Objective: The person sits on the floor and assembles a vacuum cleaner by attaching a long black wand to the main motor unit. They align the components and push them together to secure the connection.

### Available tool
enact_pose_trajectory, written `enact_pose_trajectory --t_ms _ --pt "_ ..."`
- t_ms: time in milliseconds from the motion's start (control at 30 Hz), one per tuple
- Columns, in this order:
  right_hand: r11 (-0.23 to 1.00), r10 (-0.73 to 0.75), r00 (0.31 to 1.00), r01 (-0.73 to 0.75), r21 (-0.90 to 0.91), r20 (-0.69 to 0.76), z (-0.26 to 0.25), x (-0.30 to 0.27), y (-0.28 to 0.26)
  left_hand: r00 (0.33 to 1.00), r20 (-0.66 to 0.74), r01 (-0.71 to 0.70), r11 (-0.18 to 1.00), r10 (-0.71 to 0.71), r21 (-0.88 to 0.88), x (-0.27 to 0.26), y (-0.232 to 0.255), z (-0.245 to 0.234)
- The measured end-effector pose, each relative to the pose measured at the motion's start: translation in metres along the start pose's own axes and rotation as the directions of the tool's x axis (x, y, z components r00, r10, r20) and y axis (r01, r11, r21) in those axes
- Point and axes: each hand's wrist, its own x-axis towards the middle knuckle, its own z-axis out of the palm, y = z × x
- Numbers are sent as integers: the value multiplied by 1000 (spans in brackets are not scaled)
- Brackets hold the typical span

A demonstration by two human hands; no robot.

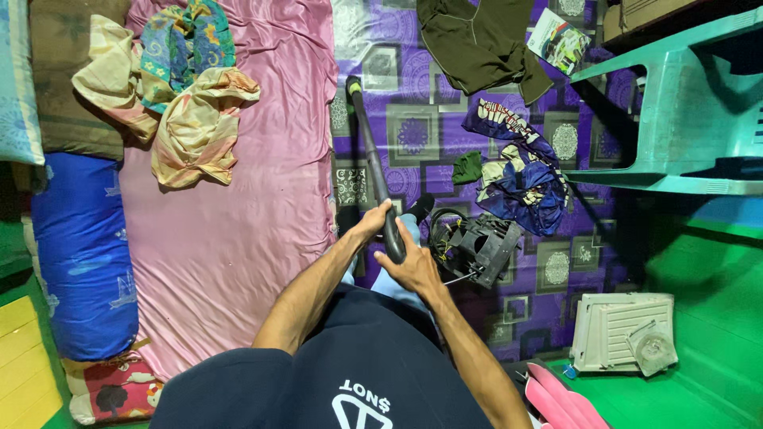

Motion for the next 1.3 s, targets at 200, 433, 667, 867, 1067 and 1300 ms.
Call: enact_pose_trajectory --t_ms 200,433,667,867,1067,1300 --pt "999 -54 998 54 -6 21 -4 59 -11 990 40 -115 950 132 -290 2 18 -13" --pt "990 -10 1000 13 -138 22 -2 85 -20 995 60 -60 940 85 -337 -27 47 -29" --pt "994 6 1000 -2 -110 28 2 67 -14 998 31 -40 931 55 -363 -11 25 -27" --pt "999 -38 999 37 -14 -23 4 30 -9 994 -27 95 972 -103 -215 -28 30 -10" --pt "995 93 994 -92 -33 54 -15 -18 -12 983 -41 173 980 -178 -102 -37 30 14" --pt "982 186 970 -188 -3 158 -51 -70 -22 959 -61 278 960 -276 22 -50 18 40"
